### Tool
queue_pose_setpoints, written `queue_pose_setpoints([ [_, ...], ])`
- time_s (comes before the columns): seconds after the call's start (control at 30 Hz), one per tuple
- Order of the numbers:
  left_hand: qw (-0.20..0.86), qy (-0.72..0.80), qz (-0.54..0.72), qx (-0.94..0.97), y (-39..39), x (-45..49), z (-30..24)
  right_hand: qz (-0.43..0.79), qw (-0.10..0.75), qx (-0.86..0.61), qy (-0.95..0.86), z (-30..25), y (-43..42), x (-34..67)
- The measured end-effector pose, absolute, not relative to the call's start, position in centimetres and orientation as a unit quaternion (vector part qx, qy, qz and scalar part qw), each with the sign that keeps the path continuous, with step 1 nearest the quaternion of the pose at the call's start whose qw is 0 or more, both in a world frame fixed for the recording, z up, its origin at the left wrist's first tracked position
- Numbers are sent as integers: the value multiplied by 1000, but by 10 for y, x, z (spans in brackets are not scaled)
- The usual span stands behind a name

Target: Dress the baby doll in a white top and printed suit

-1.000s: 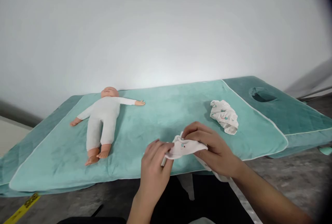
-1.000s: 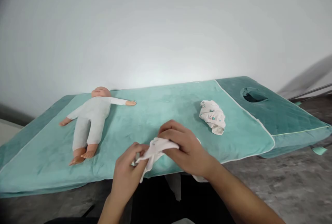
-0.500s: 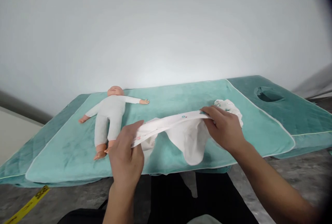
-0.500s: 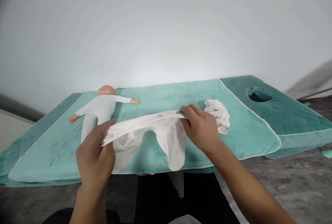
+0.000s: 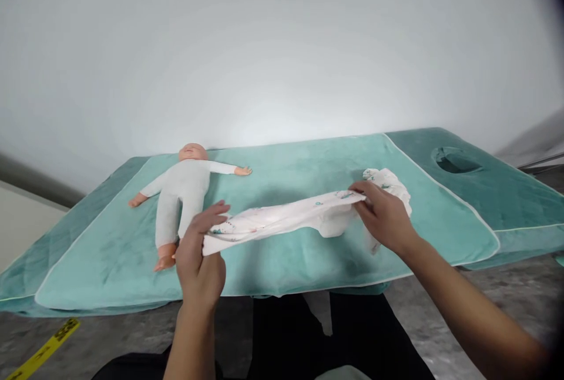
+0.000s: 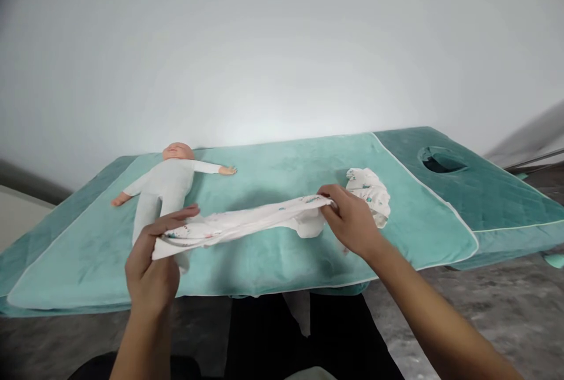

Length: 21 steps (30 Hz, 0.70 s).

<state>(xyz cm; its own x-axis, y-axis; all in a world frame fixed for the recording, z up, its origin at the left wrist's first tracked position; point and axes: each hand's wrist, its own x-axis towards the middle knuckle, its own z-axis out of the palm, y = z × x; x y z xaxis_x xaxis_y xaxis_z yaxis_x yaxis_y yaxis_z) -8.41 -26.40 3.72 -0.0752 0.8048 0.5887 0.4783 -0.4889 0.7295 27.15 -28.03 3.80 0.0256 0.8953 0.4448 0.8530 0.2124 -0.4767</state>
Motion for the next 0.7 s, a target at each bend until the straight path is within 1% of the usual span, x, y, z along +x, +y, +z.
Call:
queue_pose_setpoints([
  [0.07,278,451,547,648,-272,-89,38,86,369,-577,-723,40,-289,271],
  [0.13,369,435,503,649,-283,-92,41,115,399,-534,-737,44,-297,265],
  [0.17,392,431,467,665,-288,-92,42,119,415,-513,-742,47,-300,261],
  [0.23,397,425,372,723,-296,-86,45,119,437,-478,-753,51,-303,253],
  [0.3,353,422,281,786,-300,-74,48,127,438,-459,-762,52,-302,247],
  [0.37,280,413,265,825,-301,-60,50,146,426,-462,-764,50,-299,245],
  [0.43,193,422,333,821,-300,-51,52,162,419,-476,-756,47,-297,247],
  [0.57,10,477,515,712,-299,-56,50,212,437,-502,-715,44,-299,251],
  [0.63,-35,484,562,670,-302,-62,45,254,434,-501,-705,46,-300,252],
  [0.7,-34,490,582,648,-305,-67,39,279,407,-487,-721,48,-302,254],
])
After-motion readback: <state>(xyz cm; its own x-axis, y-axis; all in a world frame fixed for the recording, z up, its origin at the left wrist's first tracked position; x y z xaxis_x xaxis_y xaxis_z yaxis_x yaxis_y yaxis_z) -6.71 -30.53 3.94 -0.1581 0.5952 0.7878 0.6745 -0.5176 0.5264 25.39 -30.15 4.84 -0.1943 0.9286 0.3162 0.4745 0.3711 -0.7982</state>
